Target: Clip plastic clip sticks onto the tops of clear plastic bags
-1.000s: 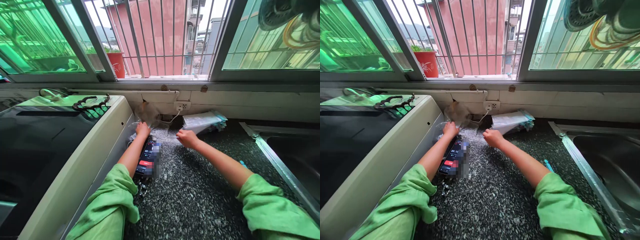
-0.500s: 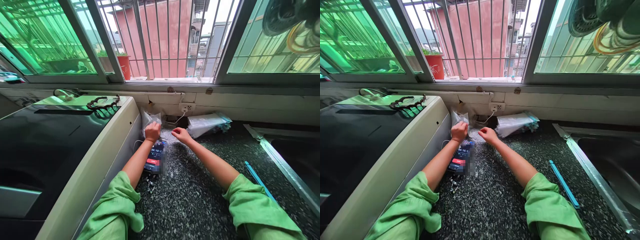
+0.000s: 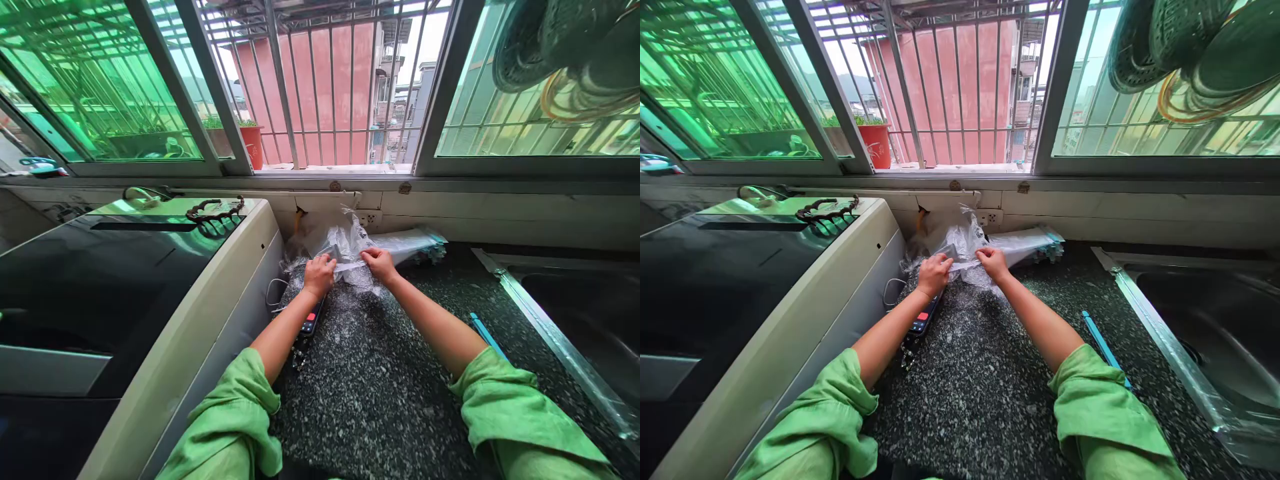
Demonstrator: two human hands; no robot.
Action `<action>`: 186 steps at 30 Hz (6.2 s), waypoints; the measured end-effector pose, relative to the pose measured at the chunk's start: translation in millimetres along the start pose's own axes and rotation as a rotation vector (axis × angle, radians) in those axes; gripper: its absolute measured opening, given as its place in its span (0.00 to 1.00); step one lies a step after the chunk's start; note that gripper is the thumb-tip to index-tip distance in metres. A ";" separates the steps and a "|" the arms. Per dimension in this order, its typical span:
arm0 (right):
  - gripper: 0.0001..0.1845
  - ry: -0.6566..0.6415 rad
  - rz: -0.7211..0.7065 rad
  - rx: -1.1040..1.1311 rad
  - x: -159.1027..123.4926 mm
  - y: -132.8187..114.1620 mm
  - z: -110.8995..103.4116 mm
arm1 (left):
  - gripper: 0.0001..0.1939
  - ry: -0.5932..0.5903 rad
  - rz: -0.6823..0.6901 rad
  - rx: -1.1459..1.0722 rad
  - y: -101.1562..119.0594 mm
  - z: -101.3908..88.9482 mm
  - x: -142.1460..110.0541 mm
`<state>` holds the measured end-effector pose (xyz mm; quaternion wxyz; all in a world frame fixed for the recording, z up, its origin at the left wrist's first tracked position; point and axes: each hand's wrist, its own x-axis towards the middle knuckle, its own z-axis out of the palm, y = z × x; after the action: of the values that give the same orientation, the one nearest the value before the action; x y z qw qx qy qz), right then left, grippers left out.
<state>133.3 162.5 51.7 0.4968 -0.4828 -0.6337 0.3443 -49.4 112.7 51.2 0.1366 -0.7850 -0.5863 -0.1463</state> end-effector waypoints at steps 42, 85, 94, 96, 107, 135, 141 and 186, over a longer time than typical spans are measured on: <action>0.07 -0.259 -0.403 -0.441 -256.1 -31.5 -162.4 | 0.06 -0.306 0.627 -1.021 93.8 -39.6 -98.5; 0.07 -0.149 0.062 -0.835 -242.3 -6.3 -138.9 | 0.13 -0.745 -0.581 -1.278 90.2 -34.9 -128.5; 0.14 -0.284 -0.308 -0.863 -215.9 -9.3 -102.4 | 0.17 -0.022 0.306 -0.395 109.9 -42.9 -117.4; 0.14 -0.322 -0.302 -0.899 -215.7 -3.7 -97.8 | 0.19 -0.125 0.427 -0.366 112.8 -25.8 -113.6; 0.13 -0.280 -0.574 -0.918 -238.2 -8.6 -109.7 | 0.21 -0.167 0.464 -0.591 94.7 -13.8 -123.8; 0.11 -0.140 -0.816 -0.891 -229.2 -7.1 -97.7 | 0.30 0.117 0.778 -0.505 90.7 -37.7 -166.7; 0.12 -0.088 -0.724 -0.636 -233.7 -0.3 -120.7 | 0.27 0.104 0.622 -0.410 53.3 -15.7 -149.5; 0.11 -0.193 0.377 -0.798 -196.8 -12.2 -102.3 | 0.15 -0.176 0.425 -0.534 142.1 -23.7 -140.8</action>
<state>236.3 -33.2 31.9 0.1391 -0.7093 -0.6611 0.2009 47.5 -59.6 12.0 -0.0972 -0.9072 -0.3603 -0.1944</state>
